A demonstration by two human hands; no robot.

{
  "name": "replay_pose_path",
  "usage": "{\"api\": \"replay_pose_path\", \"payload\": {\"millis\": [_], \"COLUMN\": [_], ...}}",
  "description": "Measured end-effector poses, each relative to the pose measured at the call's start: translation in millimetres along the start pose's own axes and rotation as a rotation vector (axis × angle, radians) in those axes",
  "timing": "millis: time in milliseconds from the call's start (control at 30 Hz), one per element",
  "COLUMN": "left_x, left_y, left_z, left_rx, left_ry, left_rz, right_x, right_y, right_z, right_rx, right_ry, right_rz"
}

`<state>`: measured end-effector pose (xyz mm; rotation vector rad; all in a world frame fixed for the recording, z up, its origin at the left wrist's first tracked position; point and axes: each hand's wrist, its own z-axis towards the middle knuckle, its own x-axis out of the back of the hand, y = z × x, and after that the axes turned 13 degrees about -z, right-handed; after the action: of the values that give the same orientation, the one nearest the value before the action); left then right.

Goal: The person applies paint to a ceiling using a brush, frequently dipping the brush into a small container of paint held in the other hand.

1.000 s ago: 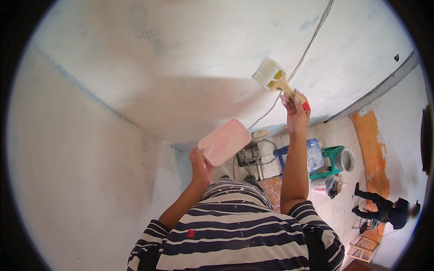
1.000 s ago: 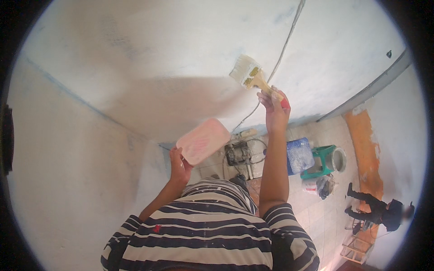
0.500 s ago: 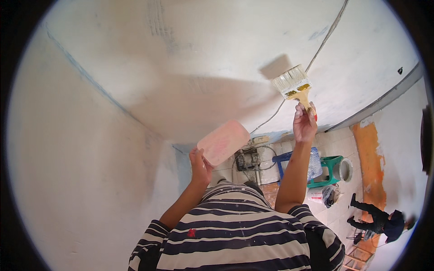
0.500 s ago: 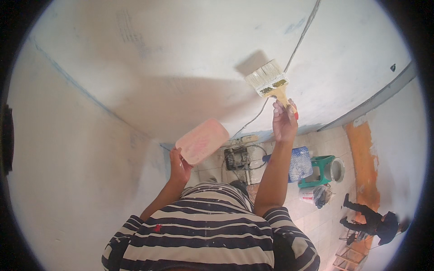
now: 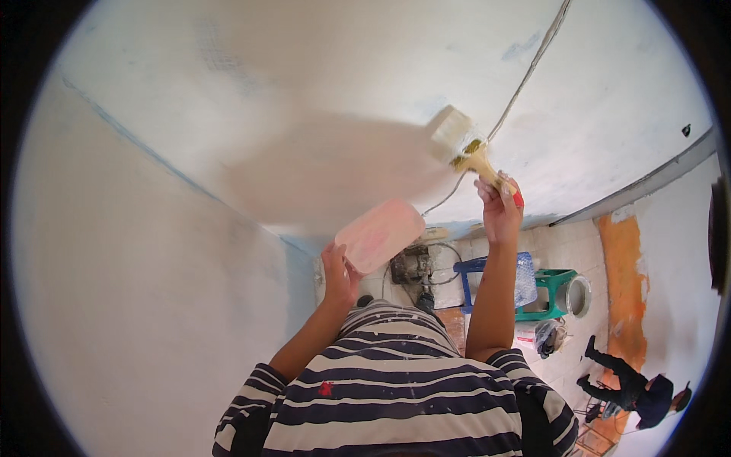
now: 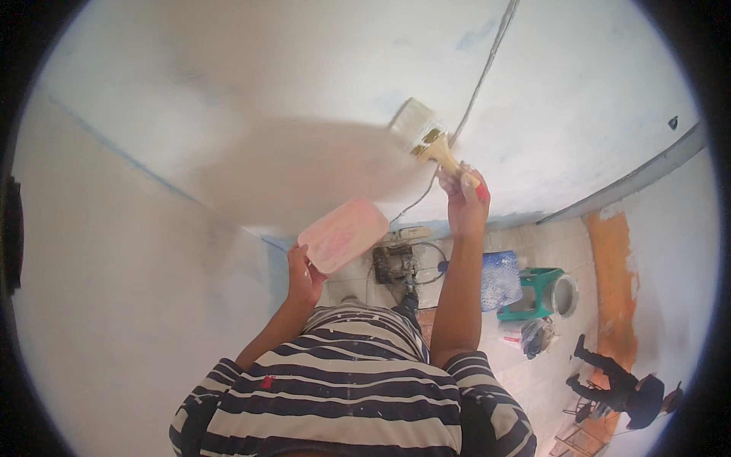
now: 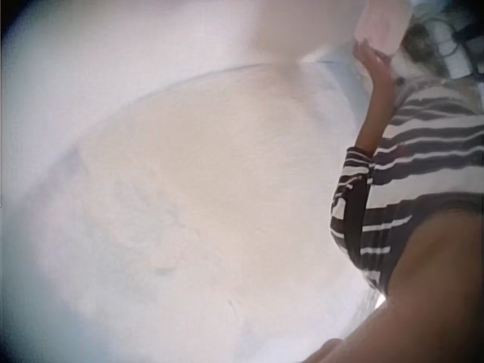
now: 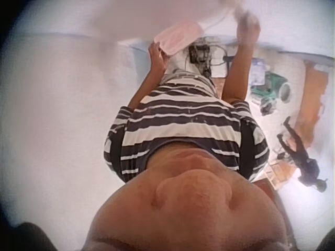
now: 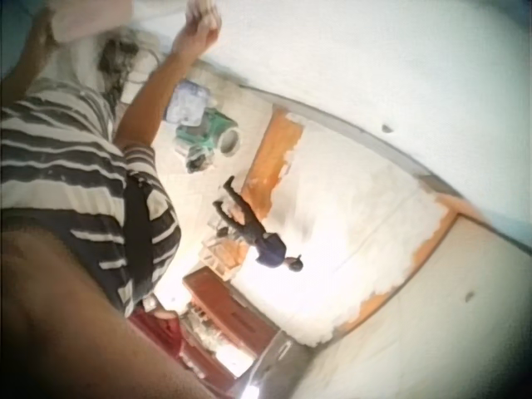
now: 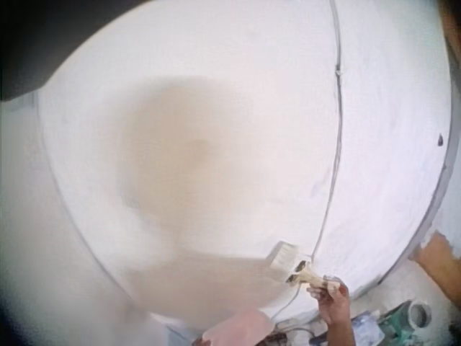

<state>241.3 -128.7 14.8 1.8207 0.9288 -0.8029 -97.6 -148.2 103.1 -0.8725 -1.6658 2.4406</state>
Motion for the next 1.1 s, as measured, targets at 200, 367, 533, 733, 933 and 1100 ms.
{"api": "replay_pose_path", "payload": {"millis": [200,367,533,733,933,1100], "left_x": [-51.4,-89.8,-128.9,-151.8,-141.2,-138.1], "left_y": [-49.4,-89.6,-117.0,-149.1,-172.3,-185.6], "left_z": [-7.5,-7.1,-18.8,-45.9,-57.7,-68.7], "left_rx": [-0.070,-0.218,-0.491,-0.622,-0.753,-0.803], "left_ry": [-0.030,-0.057,-0.194,-0.156,-0.245,-0.228], "left_rz": [-0.036,0.038,0.303,0.317,0.366,0.401], "right_x": [50.0,67.3,89.0,118.6,109.4,110.3], "right_y": [-34.8,-54.9,-51.2,-57.0,-78.7,-92.7], "right_z": [-42.8,-51.1,-61.1,-50.5,-36.2,-28.7], "right_rx": [-0.204,-0.298,-0.081,0.395,0.621,0.809], "right_ry": [-0.023,-0.097,-0.092,-0.259,-0.270,-0.307], "right_rz": [0.055,-0.194,-0.455,-0.873,-0.896,-0.965]}}
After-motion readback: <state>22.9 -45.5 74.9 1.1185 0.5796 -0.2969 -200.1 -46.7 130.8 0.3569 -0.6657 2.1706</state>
